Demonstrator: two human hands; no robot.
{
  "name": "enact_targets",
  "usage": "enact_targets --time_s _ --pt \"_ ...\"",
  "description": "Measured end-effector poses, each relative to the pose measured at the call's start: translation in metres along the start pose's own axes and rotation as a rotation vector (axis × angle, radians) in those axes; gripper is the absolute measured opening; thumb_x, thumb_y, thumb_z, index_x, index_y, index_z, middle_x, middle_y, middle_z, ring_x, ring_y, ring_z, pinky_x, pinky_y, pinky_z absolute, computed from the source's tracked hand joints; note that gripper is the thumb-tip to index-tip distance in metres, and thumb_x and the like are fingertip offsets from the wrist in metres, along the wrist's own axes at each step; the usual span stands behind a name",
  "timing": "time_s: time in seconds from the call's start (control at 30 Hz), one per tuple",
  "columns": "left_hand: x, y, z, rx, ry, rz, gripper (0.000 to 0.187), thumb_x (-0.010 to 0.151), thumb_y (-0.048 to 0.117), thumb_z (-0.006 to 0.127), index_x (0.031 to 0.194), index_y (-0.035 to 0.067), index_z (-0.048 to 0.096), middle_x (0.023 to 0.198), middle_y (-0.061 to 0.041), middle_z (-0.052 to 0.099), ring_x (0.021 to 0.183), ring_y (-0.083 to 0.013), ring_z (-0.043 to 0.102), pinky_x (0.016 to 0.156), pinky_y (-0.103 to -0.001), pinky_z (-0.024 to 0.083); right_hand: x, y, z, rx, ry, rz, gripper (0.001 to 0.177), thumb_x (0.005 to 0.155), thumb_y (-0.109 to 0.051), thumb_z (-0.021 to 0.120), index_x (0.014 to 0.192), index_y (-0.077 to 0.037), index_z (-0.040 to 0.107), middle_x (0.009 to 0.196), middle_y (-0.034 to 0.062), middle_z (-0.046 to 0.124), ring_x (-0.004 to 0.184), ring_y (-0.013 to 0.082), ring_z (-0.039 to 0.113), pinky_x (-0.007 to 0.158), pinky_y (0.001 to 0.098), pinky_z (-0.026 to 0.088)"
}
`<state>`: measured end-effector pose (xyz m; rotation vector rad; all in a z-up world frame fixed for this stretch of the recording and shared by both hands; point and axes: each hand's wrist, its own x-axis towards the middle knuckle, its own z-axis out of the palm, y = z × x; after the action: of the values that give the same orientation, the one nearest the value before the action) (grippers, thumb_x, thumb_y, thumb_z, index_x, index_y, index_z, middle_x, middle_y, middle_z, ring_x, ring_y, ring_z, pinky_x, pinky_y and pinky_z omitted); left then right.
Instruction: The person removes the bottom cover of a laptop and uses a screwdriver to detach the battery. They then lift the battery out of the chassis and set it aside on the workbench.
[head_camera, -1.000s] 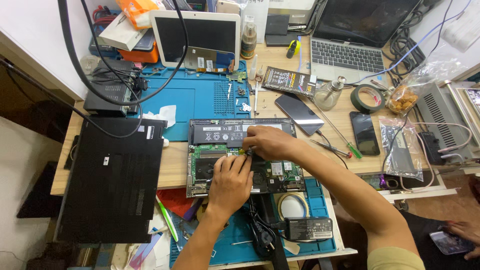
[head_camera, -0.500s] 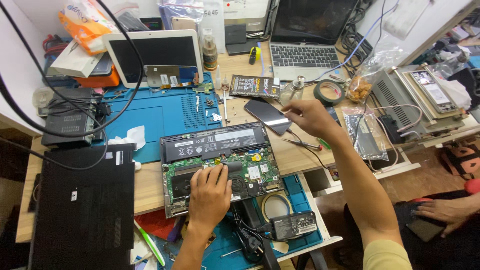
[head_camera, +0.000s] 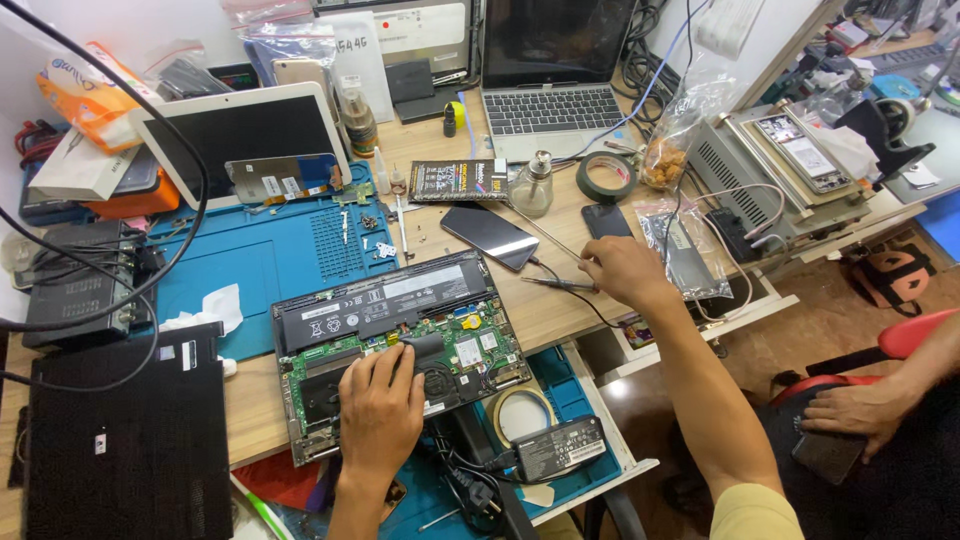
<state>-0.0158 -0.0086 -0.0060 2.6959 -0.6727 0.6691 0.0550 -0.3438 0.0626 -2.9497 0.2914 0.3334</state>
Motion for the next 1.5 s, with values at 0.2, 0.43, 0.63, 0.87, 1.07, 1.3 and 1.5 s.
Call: enact_targets --time_s 0.2,0.43,0.63,0.87,1.07,1.3,1.5 --pt "0.001 0.001 -0.002 -0.019 -0.018 -0.021 0.037 0.081 0.024 0.059 0.115 0.008 0.06 0.114 -0.004 0.057 0.106 -0.0234 0.049 0.094 -0.044 0.039 0.007 0.005 0.005 -0.162 -0.15 0.074 0.02 0.078 -0.017 0.051 0.096 -0.014 0.059 0.101 0.0051 0.063 0.096 0.0297 0.058 0.071 0.0447 0.044" --pt "0.0 0.0 -0.002 -0.029 -0.018 -0.017 0.036 0.082 0.024 0.058 0.115 0.008 0.06 0.114 -0.005 0.058 0.105 -0.0243 0.05 0.093 -0.044 0.04 -0.016 0.035 -0.003 0.041 0.233 -0.057 0.018 0.082 -0.016 0.055 0.098 -0.009 0.061 0.098 0.0071 0.062 0.078 0.0217 0.061 0.07 0.0344 0.05" --pt "0.001 -0.001 -0.003 -0.033 -0.009 -0.014 0.035 0.082 0.023 0.058 0.113 0.007 0.061 0.113 -0.005 0.058 0.104 -0.0244 0.05 0.092 -0.043 0.04 -0.055 0.036 -0.04 0.426 0.757 -0.416 0.021 0.088 0.004 0.063 0.106 0.006 0.053 0.095 0.0226 0.061 0.083 0.0293 0.063 0.074 0.0336 0.054" --pt "0.001 0.0 -0.002 -0.036 0.0 -0.013 0.036 0.081 0.023 0.059 0.114 0.007 0.06 0.113 -0.005 0.057 0.105 -0.0244 0.05 0.092 -0.044 0.04 -0.071 -0.018 -0.064 0.833 0.849 -0.761 0.03 0.095 0.011 0.049 0.12 0.002 0.034 0.102 0.0221 0.046 0.092 0.0373 0.061 0.081 0.0389 0.057" --pt "0.001 0.0 -0.003 -0.046 -0.007 -0.015 0.036 0.082 0.023 0.058 0.114 0.006 0.06 0.114 -0.006 0.058 0.105 -0.0243 0.05 0.093 -0.044 0.04 -0.056 -0.059 -0.054 0.909 0.742 -0.799 0.032 0.094 0.004 0.049 0.122 -0.003 0.033 0.102 0.0203 0.053 0.088 0.032 0.064 0.083 0.0383 0.057" --pt "0.0 -0.001 -0.003 -0.051 -0.019 -0.019 0.038 0.082 0.024 0.059 0.115 0.007 0.059 0.115 -0.006 0.056 0.107 -0.0248 0.049 0.094 -0.045 0.039 -0.029 -0.075 -0.048 0.956 0.731 -0.802 0.035 0.094 0.003 0.05 0.124 -0.004 0.033 0.098 0.0183 0.051 0.085 0.0311 0.064 0.079 0.0369 0.057" --pt "0.008 0.001 -0.005 -0.06 -0.112 -0.071 0.042 0.08 0.027 0.06 0.116 0.006 0.058 0.116 -0.006 0.056 0.108 -0.0246 0.048 0.095 -0.045 0.037 -0.007 -0.098 -0.077 0.844 0.71 -0.914 0.038 0.092 0.006 0.053 0.124 -0.004 0.035 0.098 0.0183 0.053 0.085 0.0289 0.066 0.08 0.0361 0.059"
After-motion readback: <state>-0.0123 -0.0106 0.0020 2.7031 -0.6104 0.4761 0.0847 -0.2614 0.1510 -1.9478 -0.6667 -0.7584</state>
